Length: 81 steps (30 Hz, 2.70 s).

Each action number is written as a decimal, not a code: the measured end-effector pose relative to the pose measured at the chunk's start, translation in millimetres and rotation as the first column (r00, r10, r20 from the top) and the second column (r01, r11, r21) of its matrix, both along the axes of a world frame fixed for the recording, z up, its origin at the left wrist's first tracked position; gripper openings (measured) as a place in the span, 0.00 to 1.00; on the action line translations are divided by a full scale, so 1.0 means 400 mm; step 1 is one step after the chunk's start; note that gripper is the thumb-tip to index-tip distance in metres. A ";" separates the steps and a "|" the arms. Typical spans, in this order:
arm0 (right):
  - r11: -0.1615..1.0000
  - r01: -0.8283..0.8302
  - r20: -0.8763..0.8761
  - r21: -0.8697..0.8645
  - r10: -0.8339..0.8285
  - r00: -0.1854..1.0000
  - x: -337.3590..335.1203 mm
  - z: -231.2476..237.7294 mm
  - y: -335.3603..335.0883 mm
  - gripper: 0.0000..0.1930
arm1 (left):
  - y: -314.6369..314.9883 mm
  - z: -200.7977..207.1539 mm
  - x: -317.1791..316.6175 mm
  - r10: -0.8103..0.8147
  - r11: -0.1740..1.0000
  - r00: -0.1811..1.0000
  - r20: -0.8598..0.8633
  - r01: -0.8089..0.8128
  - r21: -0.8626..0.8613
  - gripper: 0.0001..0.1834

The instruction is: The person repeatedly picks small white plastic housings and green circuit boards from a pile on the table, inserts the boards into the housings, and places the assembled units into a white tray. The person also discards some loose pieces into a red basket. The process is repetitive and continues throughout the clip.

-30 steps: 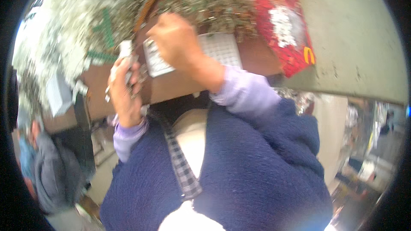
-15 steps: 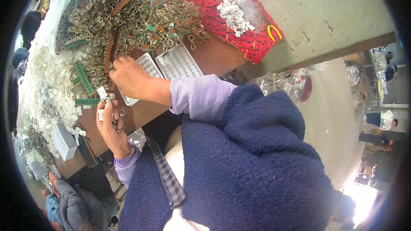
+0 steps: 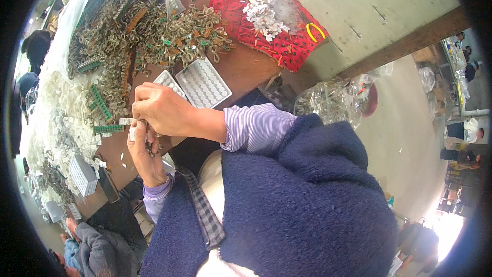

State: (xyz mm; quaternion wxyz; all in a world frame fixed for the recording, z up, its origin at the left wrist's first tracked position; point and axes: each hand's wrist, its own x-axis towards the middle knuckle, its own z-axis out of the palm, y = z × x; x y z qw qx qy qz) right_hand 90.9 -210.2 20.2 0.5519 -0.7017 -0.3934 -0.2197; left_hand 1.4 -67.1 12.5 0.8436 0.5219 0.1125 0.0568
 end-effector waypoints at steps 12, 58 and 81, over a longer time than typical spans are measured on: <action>0.999 0.031 -0.017 -0.032 -0.032 0.999 -0.044 0.026 -0.044 0.19 | 0.012 -0.006 -0.008 0.061 0.984 0.998 0.012 -0.063 0.167 0.08; 0.532 0.741 0.175 -0.410 -0.752 0.636 0.066 -0.140 -0.734 0.06 | -0.244 0.049 0.097 -0.443 0.896 0.897 0.002 0.443 0.027 0.16; 0.939 0.115 -0.030 -0.323 -0.132 0.991 -0.077 0.070 -0.295 0.10 | -0.138 0.035 0.057 -0.352 0.935 0.933 -0.076 0.354 0.017 0.08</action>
